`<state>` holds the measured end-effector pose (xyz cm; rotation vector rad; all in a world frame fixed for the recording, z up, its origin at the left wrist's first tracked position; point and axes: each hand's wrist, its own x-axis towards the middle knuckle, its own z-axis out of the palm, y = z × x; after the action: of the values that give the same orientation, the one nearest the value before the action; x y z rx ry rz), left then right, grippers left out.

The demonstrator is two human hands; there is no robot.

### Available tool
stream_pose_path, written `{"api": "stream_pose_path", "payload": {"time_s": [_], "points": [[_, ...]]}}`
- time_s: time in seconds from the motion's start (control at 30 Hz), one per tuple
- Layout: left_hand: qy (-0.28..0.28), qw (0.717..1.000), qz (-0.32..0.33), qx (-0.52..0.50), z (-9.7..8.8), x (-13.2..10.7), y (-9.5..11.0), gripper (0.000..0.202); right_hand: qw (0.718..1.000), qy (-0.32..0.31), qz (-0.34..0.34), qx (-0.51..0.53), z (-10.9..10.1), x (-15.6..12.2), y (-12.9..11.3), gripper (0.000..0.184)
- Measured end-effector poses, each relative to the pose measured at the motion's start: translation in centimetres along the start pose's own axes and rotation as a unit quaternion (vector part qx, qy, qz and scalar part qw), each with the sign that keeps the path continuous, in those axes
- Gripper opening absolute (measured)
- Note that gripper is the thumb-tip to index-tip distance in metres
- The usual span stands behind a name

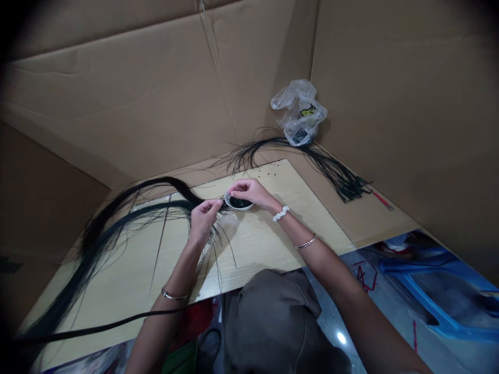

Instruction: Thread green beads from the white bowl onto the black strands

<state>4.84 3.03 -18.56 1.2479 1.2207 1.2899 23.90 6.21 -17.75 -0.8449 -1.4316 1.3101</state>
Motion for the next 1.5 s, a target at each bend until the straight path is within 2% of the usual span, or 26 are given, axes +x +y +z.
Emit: {"api": "stream_pose_path", "payload": {"time_s": [0.4, 1.2, 1.5], "points": [[-0.012, 0.999, -0.009, 0.03, -0.04, -0.17, -0.03, 0.029, 0.999, -0.01, -0.024, -0.032, -0.26, -0.05, 0.27, 0.022], [-0.013, 1.0, -0.005, 0.026, -0.1, -0.14, 0.02, 0.032, 1.0, -0.017, -0.005, -0.014, -0.29, -0.03, 0.17, 0.023], [-0.017, 1.0, -0.005, 0.025, -0.12, -0.12, -0.11, 0.032, 0.998, -0.022, -0.027, -0.059, -0.3, -0.1, 0.33, 0.022]]}}
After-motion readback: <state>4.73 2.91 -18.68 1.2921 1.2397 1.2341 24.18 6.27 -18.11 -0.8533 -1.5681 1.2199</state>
